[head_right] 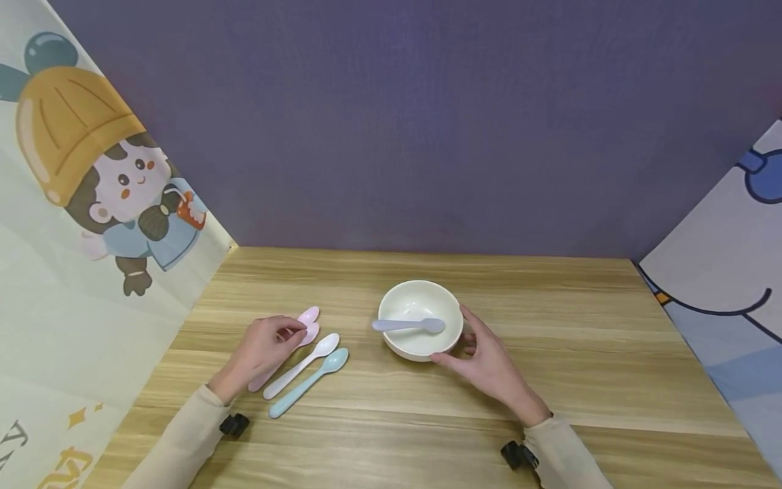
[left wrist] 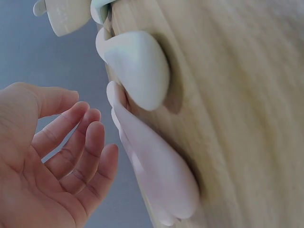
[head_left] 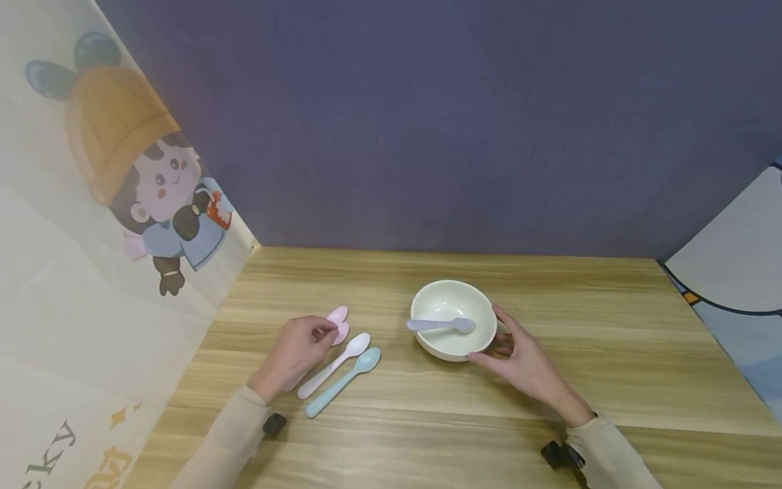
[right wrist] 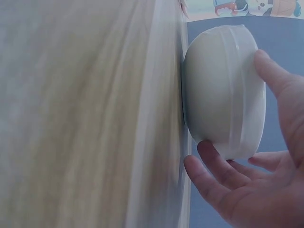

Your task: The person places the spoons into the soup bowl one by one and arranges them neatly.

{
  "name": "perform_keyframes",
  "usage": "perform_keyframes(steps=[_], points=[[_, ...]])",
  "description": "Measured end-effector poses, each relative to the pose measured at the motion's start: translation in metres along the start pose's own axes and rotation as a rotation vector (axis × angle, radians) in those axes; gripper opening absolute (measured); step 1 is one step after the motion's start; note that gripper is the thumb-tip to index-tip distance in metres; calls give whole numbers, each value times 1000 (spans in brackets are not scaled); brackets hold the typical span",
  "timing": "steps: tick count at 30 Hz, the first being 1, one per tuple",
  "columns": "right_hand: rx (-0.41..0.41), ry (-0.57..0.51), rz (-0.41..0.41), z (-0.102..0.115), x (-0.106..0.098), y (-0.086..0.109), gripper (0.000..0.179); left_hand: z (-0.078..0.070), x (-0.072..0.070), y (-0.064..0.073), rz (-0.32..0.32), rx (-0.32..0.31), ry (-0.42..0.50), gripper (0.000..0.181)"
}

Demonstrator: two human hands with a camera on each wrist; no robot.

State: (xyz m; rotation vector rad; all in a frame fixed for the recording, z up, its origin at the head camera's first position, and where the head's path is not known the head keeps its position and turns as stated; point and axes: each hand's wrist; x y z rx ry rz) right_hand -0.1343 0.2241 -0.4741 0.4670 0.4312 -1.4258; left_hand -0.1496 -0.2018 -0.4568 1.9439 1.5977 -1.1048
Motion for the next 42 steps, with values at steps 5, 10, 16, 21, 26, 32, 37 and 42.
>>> perform_keyframes(steps=[5,10,16,21,26,32,37,42], points=[[-4,-6,4,-1,-1,-1,110,2,-1,0,-1,9,-34,16],[1,-1,11,-1,-2,-2,110,4,0,-1,-8,22,-75,18],[6,3,16,-1,-3,-2,110,7,1,-1,-10,31,-86,18],[10,9,16,-1,-2,-2,111,10,-2,-1,-17,32,-92,17],[18,8,14,0,-3,-2,110,13,-6,-2,-26,26,-103,17],[18,13,12,0,-3,-2,110,15,-8,-1,-28,2,-105,19],[18,25,11,0,-3,-2,111,18,-8,0,-39,-16,-103,22],[23,27,9,0,-3,-2,110,21,-9,2,-54,-23,-107,23]])
Point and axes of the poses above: each hand's wrist, its own y-axis away from the middle knuckle, its own x-axis out of the palm, z = x × y, and after that the axes turned 10 degrees about x, right-handed
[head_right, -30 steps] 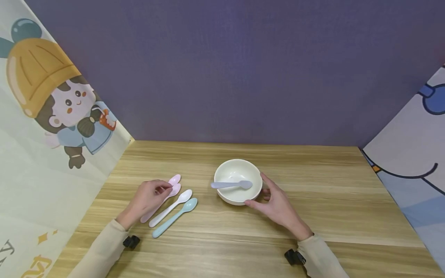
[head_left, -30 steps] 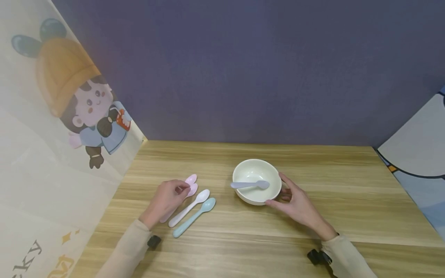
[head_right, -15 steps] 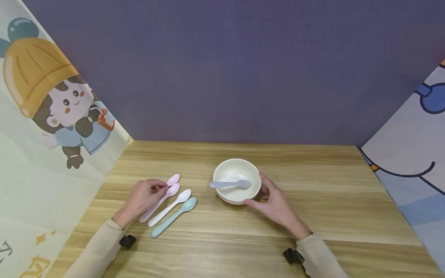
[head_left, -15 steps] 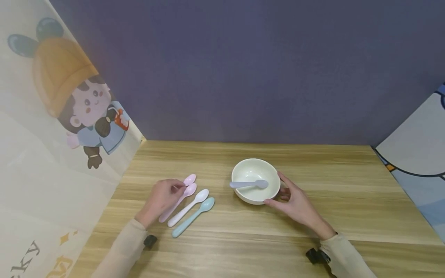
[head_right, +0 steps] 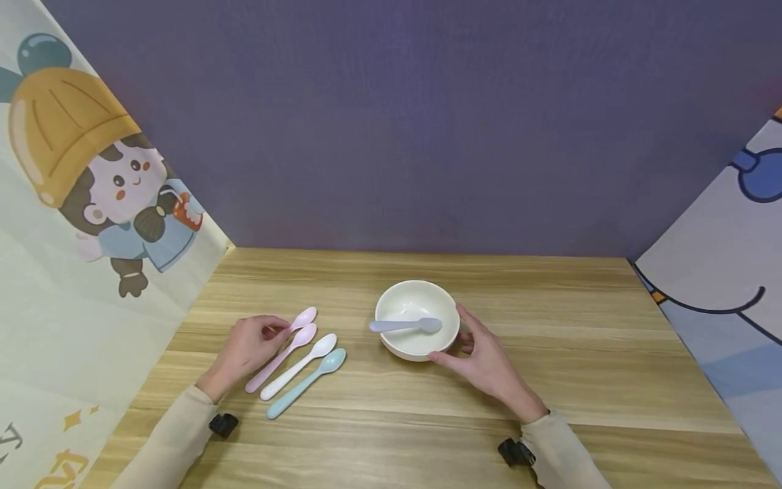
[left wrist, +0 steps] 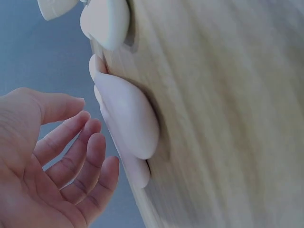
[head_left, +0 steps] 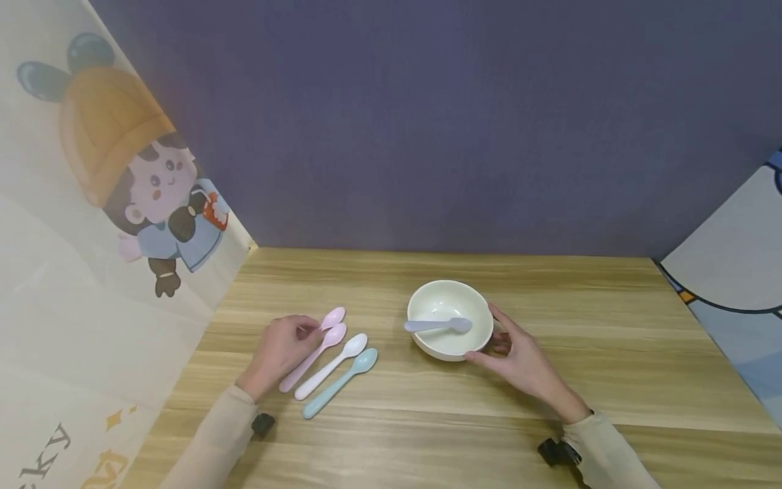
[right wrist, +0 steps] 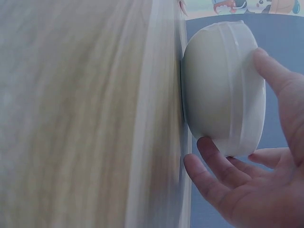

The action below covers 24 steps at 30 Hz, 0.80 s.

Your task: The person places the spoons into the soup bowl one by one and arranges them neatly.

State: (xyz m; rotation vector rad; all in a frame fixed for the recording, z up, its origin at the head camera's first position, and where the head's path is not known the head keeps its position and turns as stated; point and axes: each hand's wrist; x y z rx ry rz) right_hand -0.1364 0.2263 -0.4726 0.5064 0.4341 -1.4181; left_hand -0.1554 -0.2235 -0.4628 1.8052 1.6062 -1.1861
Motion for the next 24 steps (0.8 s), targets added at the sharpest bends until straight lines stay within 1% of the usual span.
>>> perform_keyframes(steps=[6,11,18,24], points=[[-7,-13,0,0,0,1,110,1,0,-1,8,-7,8,24],[-10,-4,-4,0,0,1,110,3,1,-1,17,-11,16,24],[-6,-26,5,-1,0,1,109,4,0,0,22,-18,13,24],[-7,-11,-1,-1,0,0,109,7,0,0,35,-18,8,21]])
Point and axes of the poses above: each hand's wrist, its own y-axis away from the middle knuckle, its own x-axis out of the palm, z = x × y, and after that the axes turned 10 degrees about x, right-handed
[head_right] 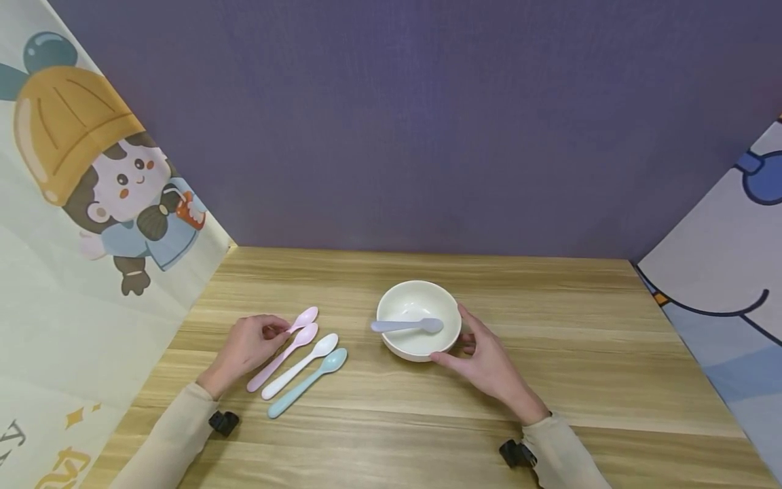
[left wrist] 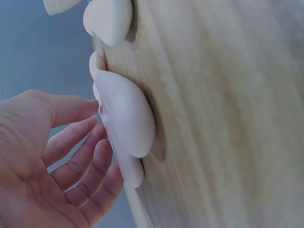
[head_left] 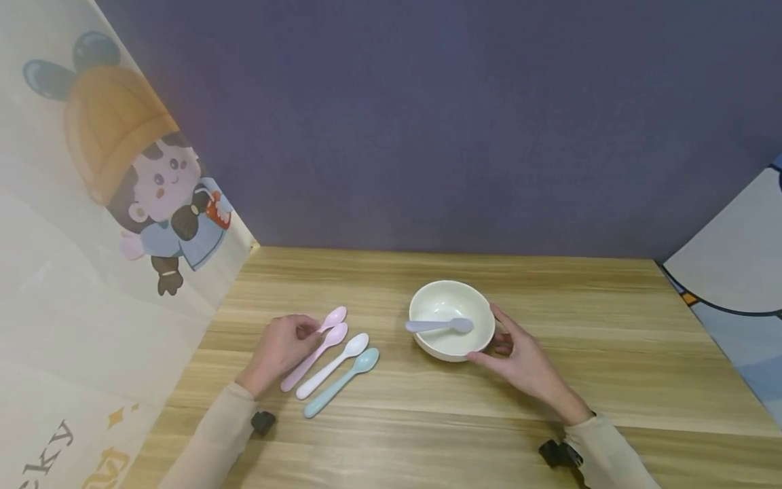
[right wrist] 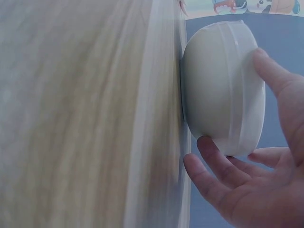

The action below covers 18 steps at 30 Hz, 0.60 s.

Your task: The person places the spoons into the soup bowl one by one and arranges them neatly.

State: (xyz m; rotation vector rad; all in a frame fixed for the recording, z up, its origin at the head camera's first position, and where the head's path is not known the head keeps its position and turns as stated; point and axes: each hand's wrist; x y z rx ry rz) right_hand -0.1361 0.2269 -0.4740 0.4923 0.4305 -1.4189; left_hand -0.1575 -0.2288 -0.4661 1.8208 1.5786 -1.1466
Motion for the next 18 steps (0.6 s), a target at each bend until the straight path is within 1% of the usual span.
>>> perform_keyframes(steps=[5,18], points=[[-6,4,-4,0,0,0,109,2,2,0,3,21,-16,20],[-18,-1,-12,-1,0,0,108,4,4,-1,29,2,-37,20]])
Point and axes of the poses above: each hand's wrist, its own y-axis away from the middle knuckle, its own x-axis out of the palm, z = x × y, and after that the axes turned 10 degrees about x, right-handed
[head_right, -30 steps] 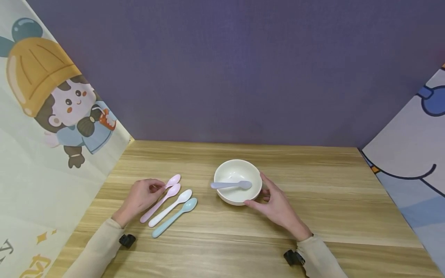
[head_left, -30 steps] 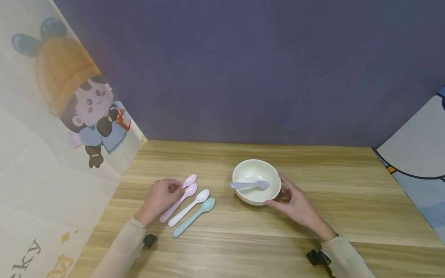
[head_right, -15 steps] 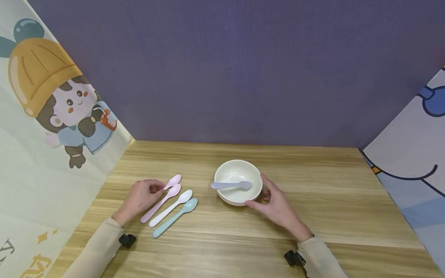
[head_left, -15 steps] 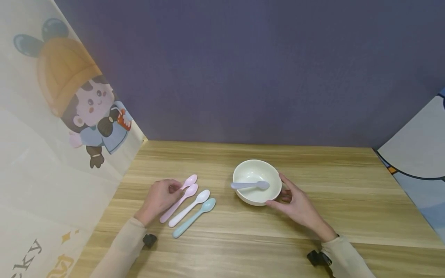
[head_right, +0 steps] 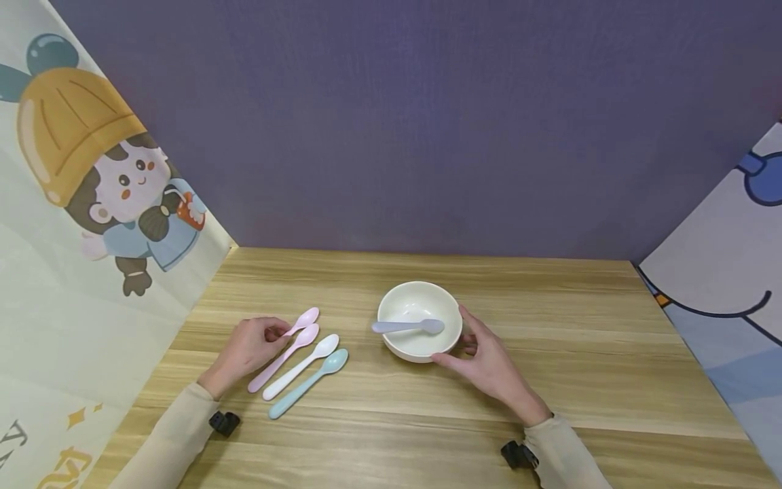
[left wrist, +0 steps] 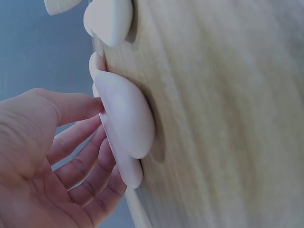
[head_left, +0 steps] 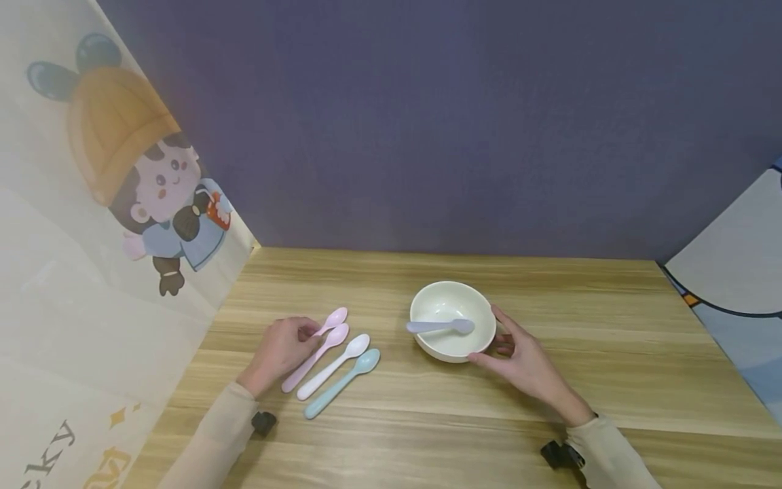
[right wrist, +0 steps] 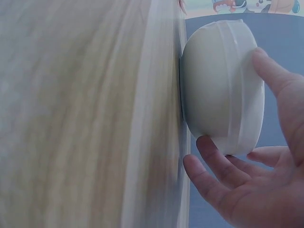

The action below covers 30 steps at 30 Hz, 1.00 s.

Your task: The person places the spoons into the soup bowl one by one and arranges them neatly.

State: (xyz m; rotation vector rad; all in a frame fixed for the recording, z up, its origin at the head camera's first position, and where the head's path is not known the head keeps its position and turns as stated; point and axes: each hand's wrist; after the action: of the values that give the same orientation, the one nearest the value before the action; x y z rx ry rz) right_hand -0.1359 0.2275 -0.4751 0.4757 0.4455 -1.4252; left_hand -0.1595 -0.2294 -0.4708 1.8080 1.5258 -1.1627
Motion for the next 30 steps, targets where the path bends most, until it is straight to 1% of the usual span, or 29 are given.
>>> perform_keyframes(steps=[13,22,30], points=[[11,4,8,3,-2,1,108,1,0,-1,17,-11,3,21],[3,4,0,0,-1,-1,107,1,-2,0,19,10,-3,19],[-7,-1,8,-1,0,-1,107,3,-6,1,13,16,13,21]])
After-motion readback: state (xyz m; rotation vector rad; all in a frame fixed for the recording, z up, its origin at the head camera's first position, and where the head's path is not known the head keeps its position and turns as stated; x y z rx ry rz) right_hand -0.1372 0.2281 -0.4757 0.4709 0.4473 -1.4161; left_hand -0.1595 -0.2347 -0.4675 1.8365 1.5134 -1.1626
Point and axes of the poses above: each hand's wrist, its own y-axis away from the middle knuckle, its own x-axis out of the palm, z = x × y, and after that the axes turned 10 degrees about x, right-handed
